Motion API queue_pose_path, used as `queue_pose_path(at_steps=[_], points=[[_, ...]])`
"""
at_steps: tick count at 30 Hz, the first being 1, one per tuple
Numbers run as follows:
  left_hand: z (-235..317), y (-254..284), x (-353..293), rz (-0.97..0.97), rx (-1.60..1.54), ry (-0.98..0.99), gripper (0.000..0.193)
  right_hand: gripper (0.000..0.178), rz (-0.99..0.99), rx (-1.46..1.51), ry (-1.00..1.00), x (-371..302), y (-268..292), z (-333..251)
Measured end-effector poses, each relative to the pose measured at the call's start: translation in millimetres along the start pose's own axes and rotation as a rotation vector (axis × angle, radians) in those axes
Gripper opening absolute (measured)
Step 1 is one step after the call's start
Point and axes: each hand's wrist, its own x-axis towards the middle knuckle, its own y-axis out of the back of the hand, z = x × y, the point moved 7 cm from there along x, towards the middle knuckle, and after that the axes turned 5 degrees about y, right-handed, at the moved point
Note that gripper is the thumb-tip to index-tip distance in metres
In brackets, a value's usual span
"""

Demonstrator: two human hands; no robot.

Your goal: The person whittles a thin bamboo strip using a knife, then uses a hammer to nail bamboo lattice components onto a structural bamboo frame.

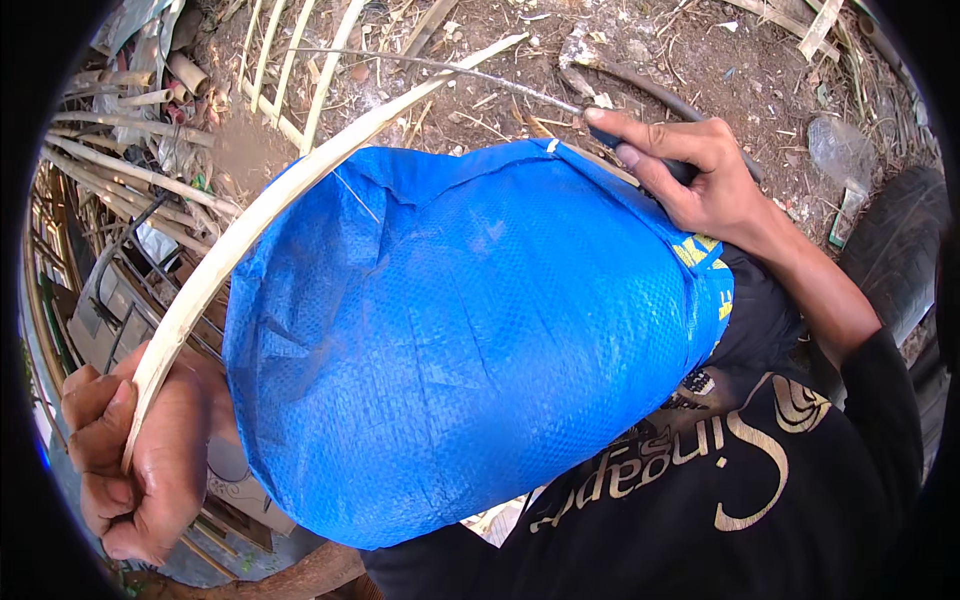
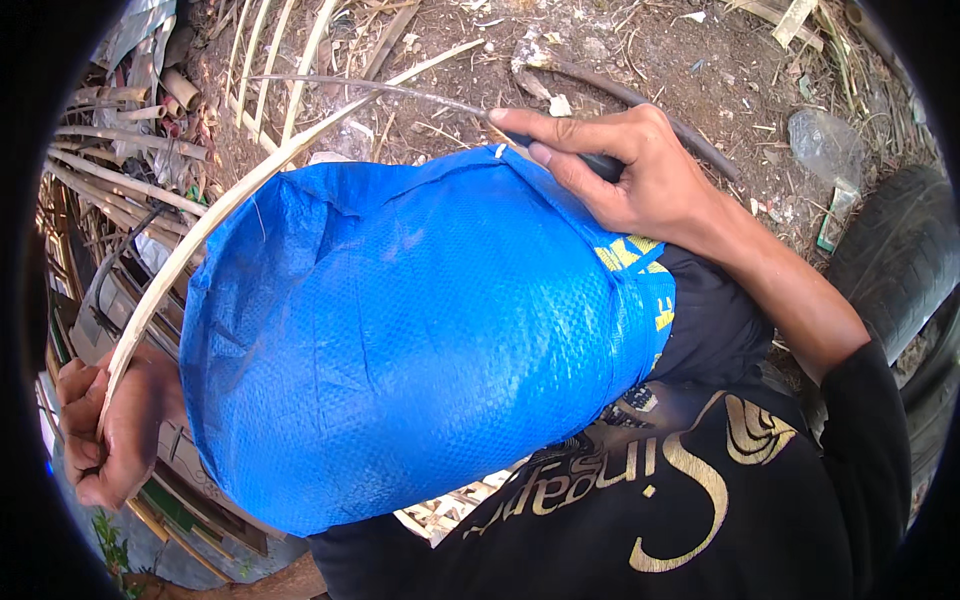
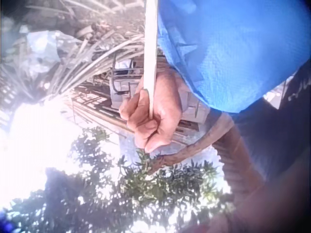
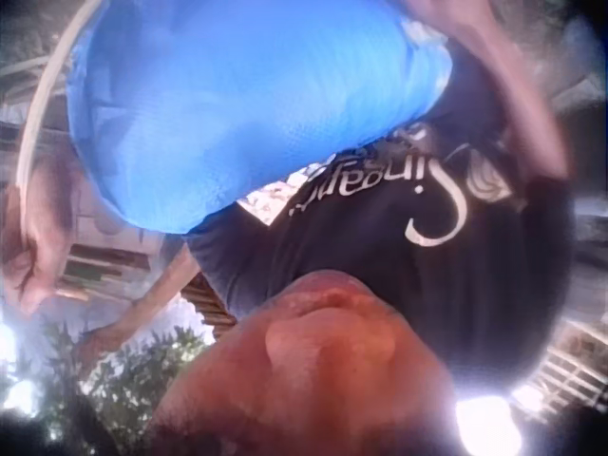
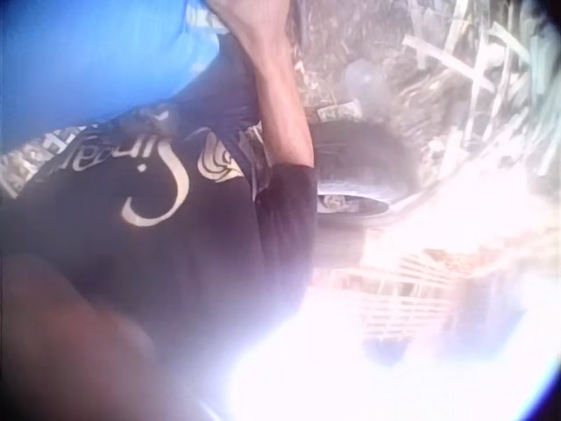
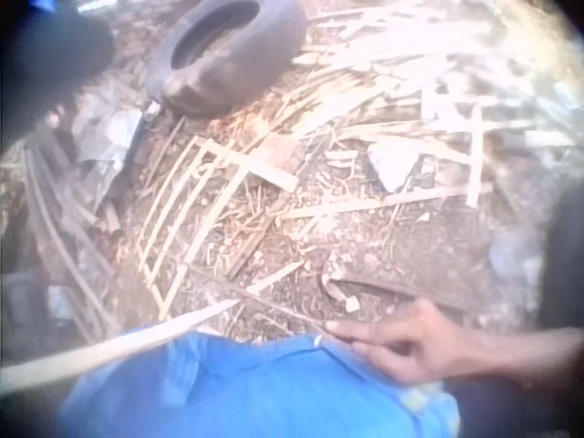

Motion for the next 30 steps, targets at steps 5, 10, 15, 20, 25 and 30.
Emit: queue_pose_path(at_steps=[5, 10, 15, 20, 25, 30], points=[[14, -18, -9, -0.074, 0.099, 0.034, 0.048, 0.033, -0.101, -0.017, -0.194, 4, 8, 26], [6, -21, -9, -0.168, -0.057, 0.153, 0.052, 0.042, -0.065, 0.012, -0.108, 15, 0, -16], [27, -22, -17, -0.075, -0.063, 0.012, 0.055, 0.039, -0.128, -0.112, -0.286, 19, -4, 28], [18, -10, -13, -0.121, -0.127, 0.029, 0.056, 0.041, -0.080, -0.034, -0.058, 13, -14, 20], [6, -6, -17, -0.121, -0.148, 0.114, 0.053, 0.040, -0.180, -0.185, -0.364, 7, -5, 72], [-26, -16, -27, -0.042, -0.129, 0.266, 0.048, 0.043, -0.014, -0.122, -0.101, -30, 5, 41]])
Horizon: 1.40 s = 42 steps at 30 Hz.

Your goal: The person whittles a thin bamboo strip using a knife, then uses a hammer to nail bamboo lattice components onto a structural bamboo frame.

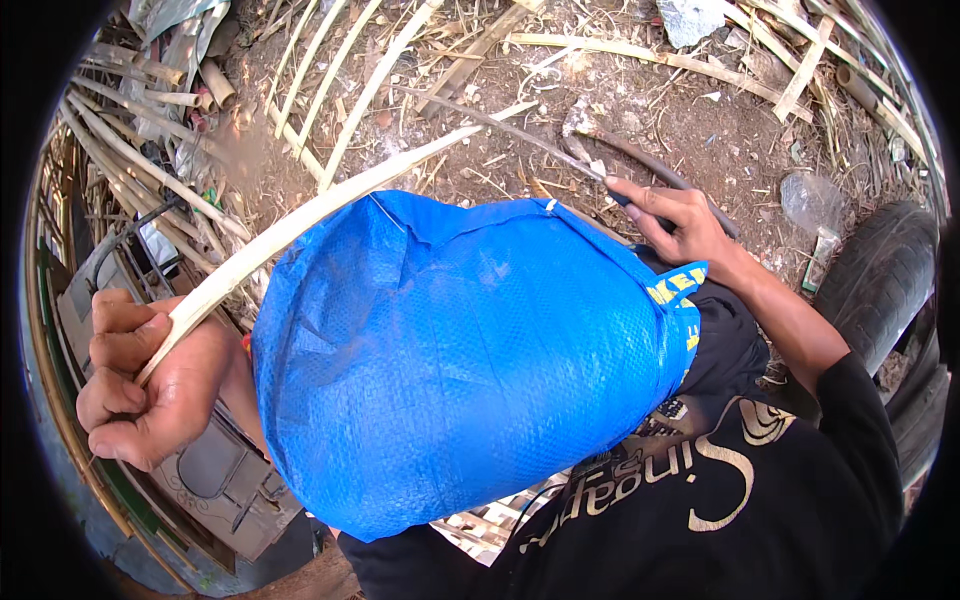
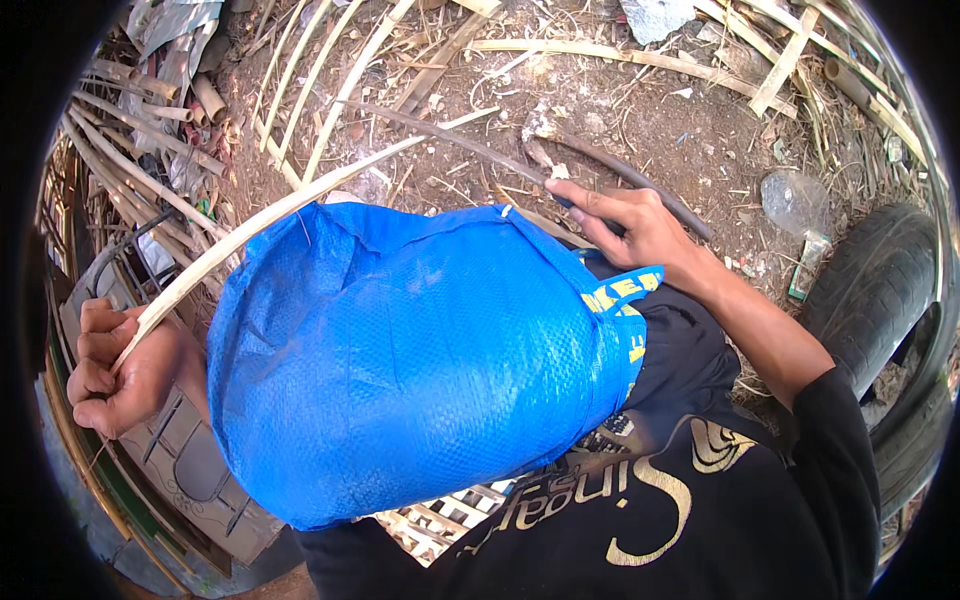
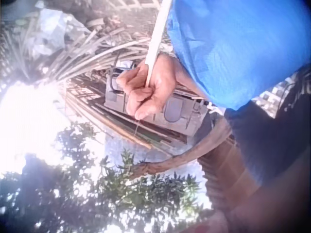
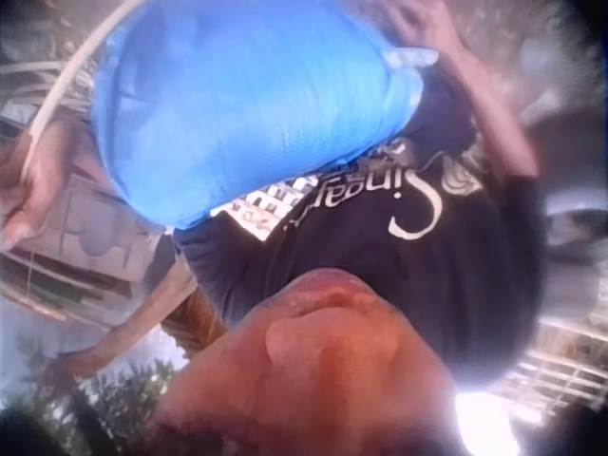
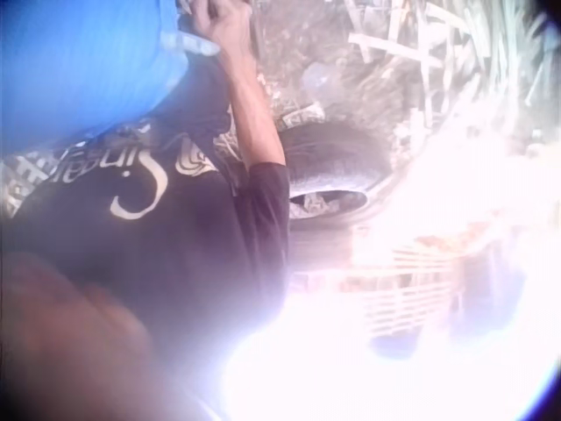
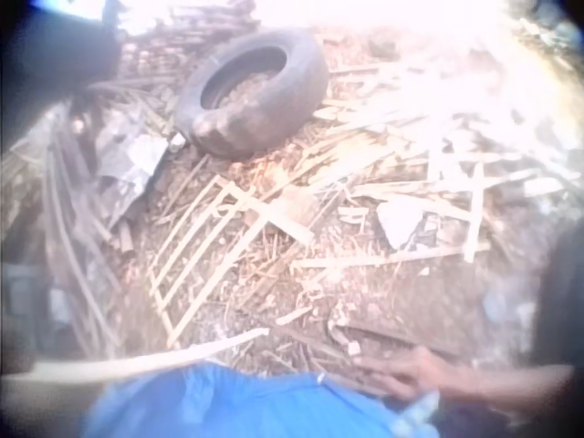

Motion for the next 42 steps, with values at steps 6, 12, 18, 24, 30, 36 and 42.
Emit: queue_pose_path(at_steps=[6, 12, 18, 24, 30, 36, 42], points=[[11, -2, 11, 0.041, 0.071, 0.006, 0.046, 0.044, -0.156, -0.168, -0.230, -20, 34, 29], [-27, 4, 3, 0.104, 0.042, 0.197, 0.046, 0.041, -0.059, -0.187, -0.264, -72, 43, 53], [-54, 38, 78, 0.080, -0.052, 0.329, 0.044, 0.070, 0.018, -0.273, -0.324, -68, 99, 32], [-78, 132, 129, 0.378, -0.065, 0.379, 0.043, 0.046, -0.047, -0.377, -0.485, -55, 182, 48], [-147, 239, 102, 0.699, -0.020, 0.600, 0.030, 0.047, -0.069, -0.794, -0.561, -25, 179, 17], [-160, 241, 113, 0.690, 0.193, 0.670, 0.039, 0.045, -0.243, -0.840, -0.507, -29, 151, 29], [-170, 227, 141, 0.598, 0.555, 0.756, 0.056, 0.051, -0.351, -0.831, -0.565, -50, 133, 41]])
